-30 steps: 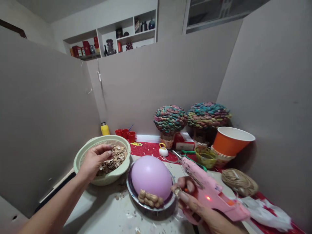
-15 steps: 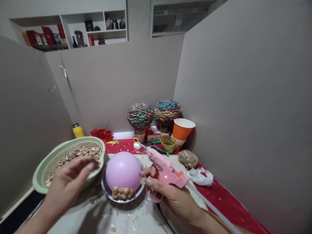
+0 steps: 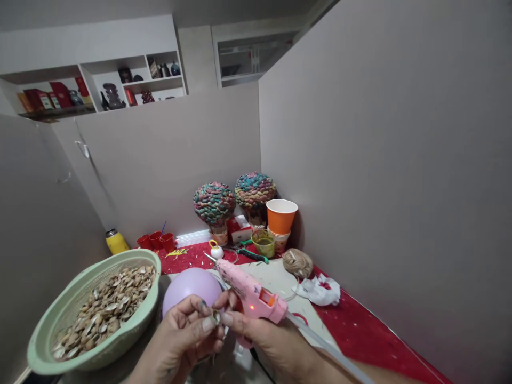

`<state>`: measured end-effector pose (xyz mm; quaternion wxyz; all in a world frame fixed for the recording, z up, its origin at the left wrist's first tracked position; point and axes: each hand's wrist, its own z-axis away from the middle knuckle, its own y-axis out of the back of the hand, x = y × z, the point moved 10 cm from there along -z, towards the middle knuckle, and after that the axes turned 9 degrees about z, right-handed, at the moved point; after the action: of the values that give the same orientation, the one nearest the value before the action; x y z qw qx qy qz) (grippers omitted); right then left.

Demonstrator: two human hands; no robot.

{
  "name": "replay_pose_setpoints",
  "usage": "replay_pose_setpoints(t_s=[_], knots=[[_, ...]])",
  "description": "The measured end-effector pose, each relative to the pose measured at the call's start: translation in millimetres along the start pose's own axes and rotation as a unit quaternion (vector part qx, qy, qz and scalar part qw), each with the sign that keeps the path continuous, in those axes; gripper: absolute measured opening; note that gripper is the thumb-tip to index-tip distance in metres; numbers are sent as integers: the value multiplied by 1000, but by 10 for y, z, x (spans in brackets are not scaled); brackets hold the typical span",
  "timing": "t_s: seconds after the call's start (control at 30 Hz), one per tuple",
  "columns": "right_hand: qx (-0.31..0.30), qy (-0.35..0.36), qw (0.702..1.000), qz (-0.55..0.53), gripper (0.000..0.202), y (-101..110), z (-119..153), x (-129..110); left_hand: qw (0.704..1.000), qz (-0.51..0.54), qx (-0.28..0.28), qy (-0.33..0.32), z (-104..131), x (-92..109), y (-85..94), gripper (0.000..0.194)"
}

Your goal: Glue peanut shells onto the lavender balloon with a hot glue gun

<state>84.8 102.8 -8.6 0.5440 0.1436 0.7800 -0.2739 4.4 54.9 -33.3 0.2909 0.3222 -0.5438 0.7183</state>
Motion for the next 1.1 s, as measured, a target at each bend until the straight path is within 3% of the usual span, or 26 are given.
replay_pose_setpoints(t_s=[0.23,0.57,0.87,1.1], knots=[[50,35,995,80,27,199,43,84,999,-23,16,-30,14,15,97,32],[23,55,985,160,10,158,48,-30,996,-69,48,-36,-14,14,257,35],[13,120,951,284,6,156,74,-137,991,-111,66,-26,86,27,178,35],[-25,141,944,296,10,59,101,-293,991,-119,49,-32,74,36,126,35]])
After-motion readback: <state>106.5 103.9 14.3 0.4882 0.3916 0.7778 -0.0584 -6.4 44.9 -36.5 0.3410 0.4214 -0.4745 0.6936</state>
